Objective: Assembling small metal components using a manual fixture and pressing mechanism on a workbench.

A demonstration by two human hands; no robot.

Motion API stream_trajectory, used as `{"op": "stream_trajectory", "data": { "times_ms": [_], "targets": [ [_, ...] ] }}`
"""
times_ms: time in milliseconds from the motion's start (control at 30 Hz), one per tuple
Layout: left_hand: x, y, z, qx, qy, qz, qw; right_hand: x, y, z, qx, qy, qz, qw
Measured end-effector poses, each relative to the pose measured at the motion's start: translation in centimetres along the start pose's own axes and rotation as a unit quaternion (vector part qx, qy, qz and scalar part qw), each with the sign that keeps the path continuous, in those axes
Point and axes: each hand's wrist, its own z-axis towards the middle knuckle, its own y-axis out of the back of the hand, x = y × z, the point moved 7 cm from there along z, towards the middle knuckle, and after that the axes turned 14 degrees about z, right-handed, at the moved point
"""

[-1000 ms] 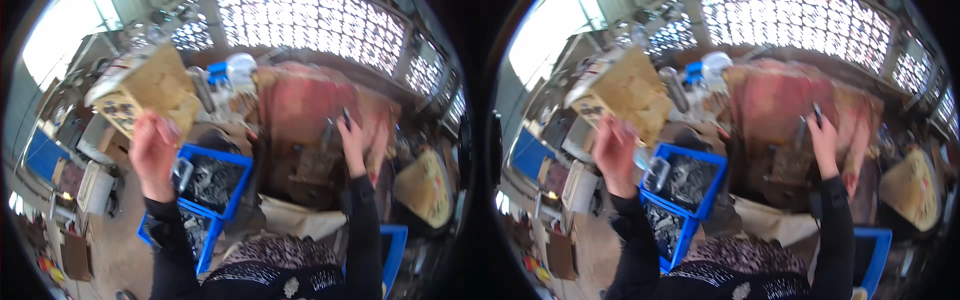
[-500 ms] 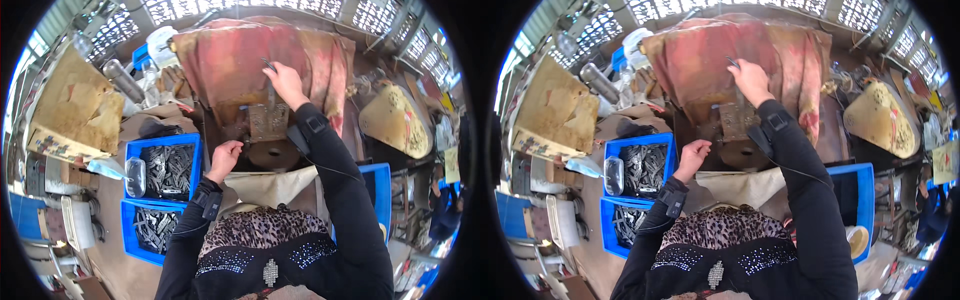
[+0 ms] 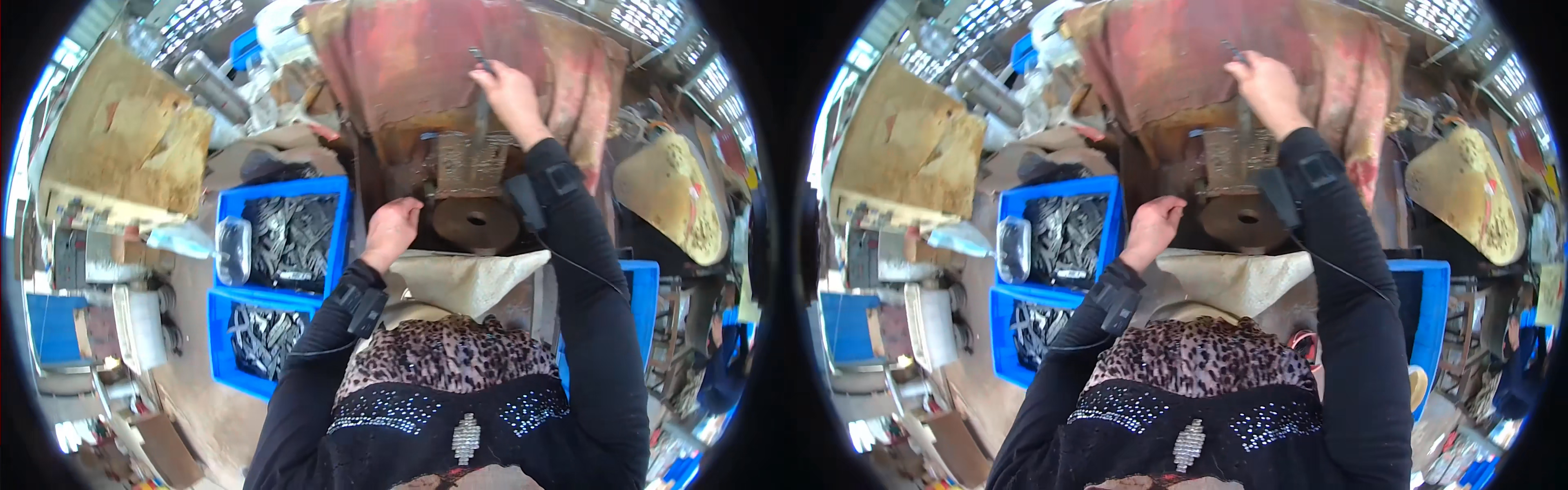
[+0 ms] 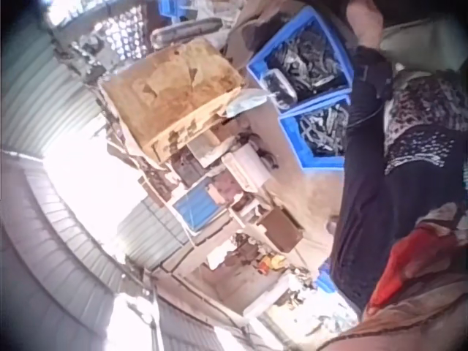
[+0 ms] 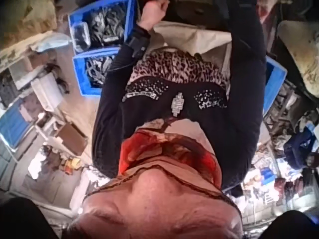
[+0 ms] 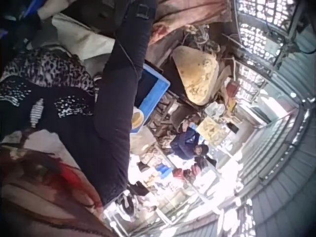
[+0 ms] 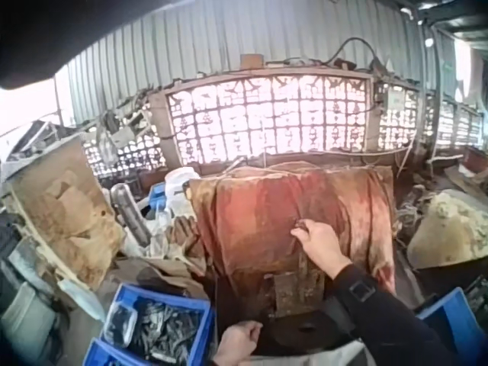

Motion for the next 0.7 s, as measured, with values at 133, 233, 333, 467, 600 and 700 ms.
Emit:
{"op": "stream_trajectory", "data": {
  "times_ms": [133, 233, 333, 467, 600, 700],
  "targets": [
    [0.0, 0.2, -0.3, -0.016, 0.018, 0.006, 1.000, -1.1, 0.4, 0.5, 0.007, -0.028, 0.012, 1.000],
    [0.4, -0.2, -0.6, 0.016, 0.036, 0.034, 0.999, -1.4, -0.1, 0.8, 0.015, -0.055, 0.023, 0.998],
    [0.5, -0.3, -0.4, 0.026, 0.040, 0.055, 0.997, -1.7, -0.1, 0.8, 0.003, -0.049, 0.024, 0.999],
    [0.1, -0.8, -0.5, 0.034, 0.029, 0.074, 0.996, -2.0, 0.2, 0.8, -0.006, -0.052, 0.035, 0.998],
    [0.2, -0.5, -0.7, 0.017, 0.033, 0.054, 0.998, -0.1, 0.6, -0.8, -0.008, -0.065, 0.029, 0.997],
    [-0.2, -0.3, -0.4, 0.013, 0.027, 0.054, 0.998, 2.2, 2.8, -4.0, -0.004, -0.043, 0.057, 0.997]
  ]
}}
